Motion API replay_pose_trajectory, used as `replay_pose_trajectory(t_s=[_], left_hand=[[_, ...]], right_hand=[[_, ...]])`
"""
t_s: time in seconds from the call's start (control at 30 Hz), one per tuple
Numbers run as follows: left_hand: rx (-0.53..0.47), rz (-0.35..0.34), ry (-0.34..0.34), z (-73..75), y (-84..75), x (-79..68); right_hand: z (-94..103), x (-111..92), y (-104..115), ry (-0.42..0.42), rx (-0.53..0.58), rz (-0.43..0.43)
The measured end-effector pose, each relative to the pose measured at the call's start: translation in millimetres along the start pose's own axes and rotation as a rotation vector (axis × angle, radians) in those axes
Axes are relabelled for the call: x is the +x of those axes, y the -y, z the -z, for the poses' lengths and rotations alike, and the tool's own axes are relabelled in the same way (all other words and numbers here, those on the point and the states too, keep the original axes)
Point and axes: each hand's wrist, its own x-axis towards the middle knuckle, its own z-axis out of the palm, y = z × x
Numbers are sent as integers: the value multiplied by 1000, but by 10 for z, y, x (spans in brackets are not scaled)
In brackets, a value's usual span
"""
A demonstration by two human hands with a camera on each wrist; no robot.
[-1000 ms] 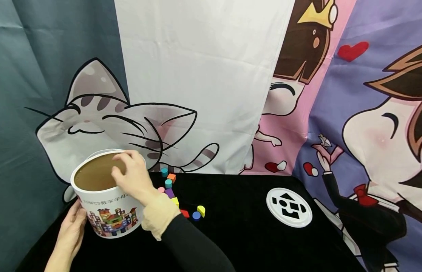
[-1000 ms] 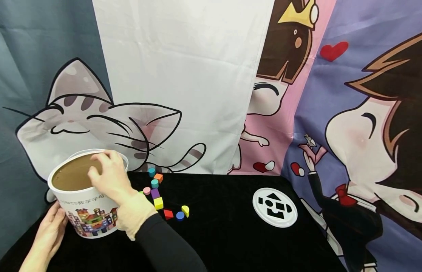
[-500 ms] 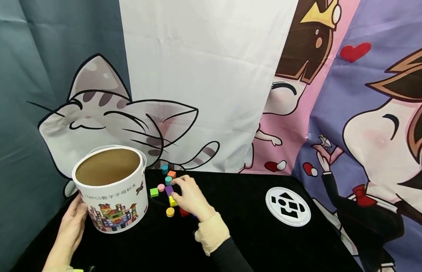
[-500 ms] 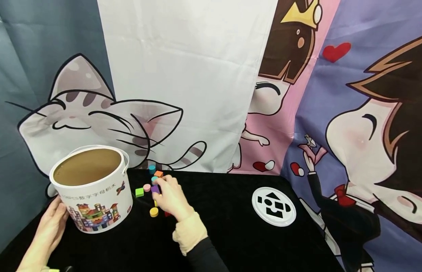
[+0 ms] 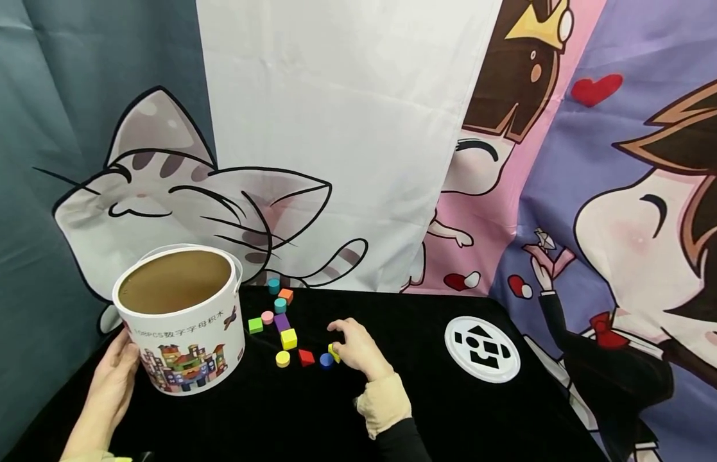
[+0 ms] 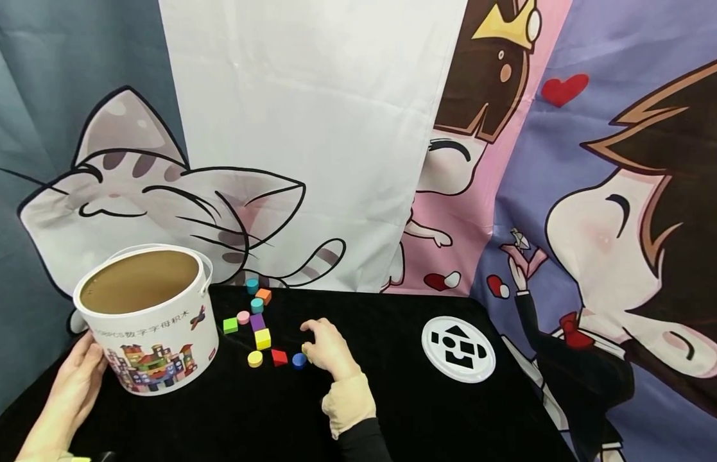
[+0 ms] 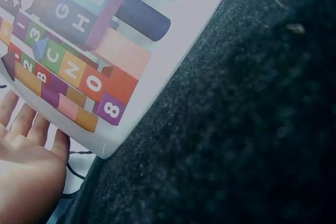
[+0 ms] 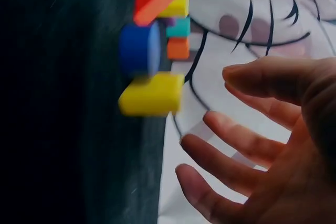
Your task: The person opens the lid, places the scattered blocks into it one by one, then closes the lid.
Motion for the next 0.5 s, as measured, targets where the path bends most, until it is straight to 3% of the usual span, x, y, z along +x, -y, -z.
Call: replay_pose_trajectory(t_s=[0.27,0.5], left_hand=[[-16,-14,-2,38,-11,-21],[-18,1,-14,36,0,-36]], right_hand=[[-97,-3,-116,125,32,6],[-141,-11,-103,146,-35,11]])
